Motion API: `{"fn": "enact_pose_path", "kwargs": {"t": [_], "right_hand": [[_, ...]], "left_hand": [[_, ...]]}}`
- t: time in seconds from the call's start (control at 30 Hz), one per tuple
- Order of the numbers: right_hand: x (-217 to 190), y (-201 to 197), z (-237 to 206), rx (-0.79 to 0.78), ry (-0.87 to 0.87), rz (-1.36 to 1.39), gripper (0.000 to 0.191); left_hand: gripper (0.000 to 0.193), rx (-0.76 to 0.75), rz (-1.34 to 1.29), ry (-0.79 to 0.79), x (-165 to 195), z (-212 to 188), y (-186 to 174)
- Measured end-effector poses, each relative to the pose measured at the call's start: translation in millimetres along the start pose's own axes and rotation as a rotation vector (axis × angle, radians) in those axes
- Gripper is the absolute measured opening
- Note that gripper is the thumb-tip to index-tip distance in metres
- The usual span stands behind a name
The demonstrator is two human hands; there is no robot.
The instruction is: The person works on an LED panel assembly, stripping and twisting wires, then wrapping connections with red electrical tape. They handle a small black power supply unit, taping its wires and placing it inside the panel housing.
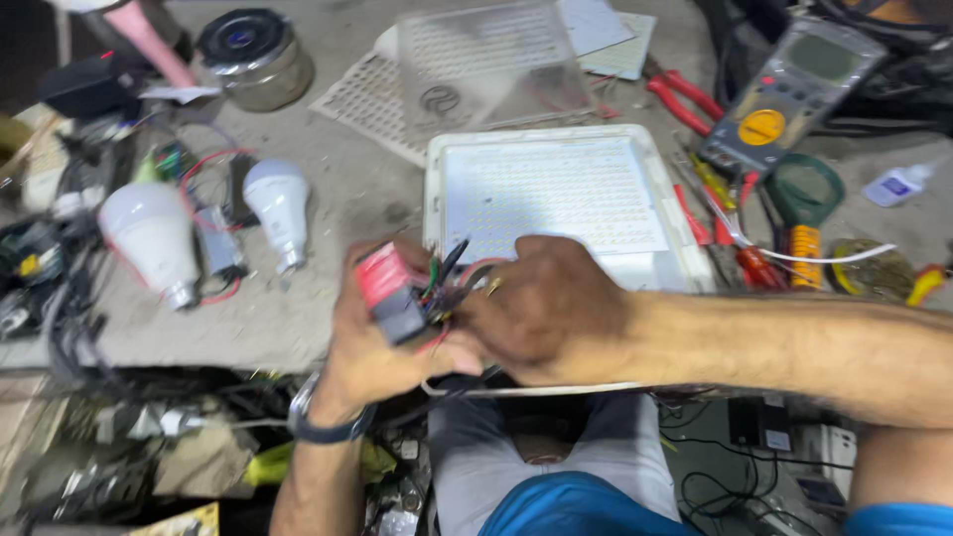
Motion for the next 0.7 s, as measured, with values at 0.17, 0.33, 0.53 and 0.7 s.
{"fn": "enact_pose_path", "kwargs": {"t": [0.17, 0.33, 0.53, 0.7], "right_hand": [[-6, -10, 1, 0.007, -0.050, 0.019, 0.030], [1, 12, -39, 0.049, -0.083, 0.008, 0.017], [17, -20, 12, -0.050, -0.026, 0.067, 0.011], [127, -139, 32, 0.286, 0.479, -0.437, 0.019]], "left_hand": [[0.081, -0.113, -0.156, 0.077, -7, 4, -1], [0.034, -0.138, -0.519, -0.053, -41, 7, 0], [0.032, -0.376, -0.440, 0.058, -60, 23, 10], [0.043, -0.262, -0.664, 0.159, -68, 24, -31]]}}
Point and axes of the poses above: each hand's wrist, its own z-axis towards the middle knuckle, its own y-axis out of the palm, x = y × z, the point moved 6 cm from there along z, towards the middle knuckle, and after that the axes turned 3 degrees about x, right-handed, at the moved point
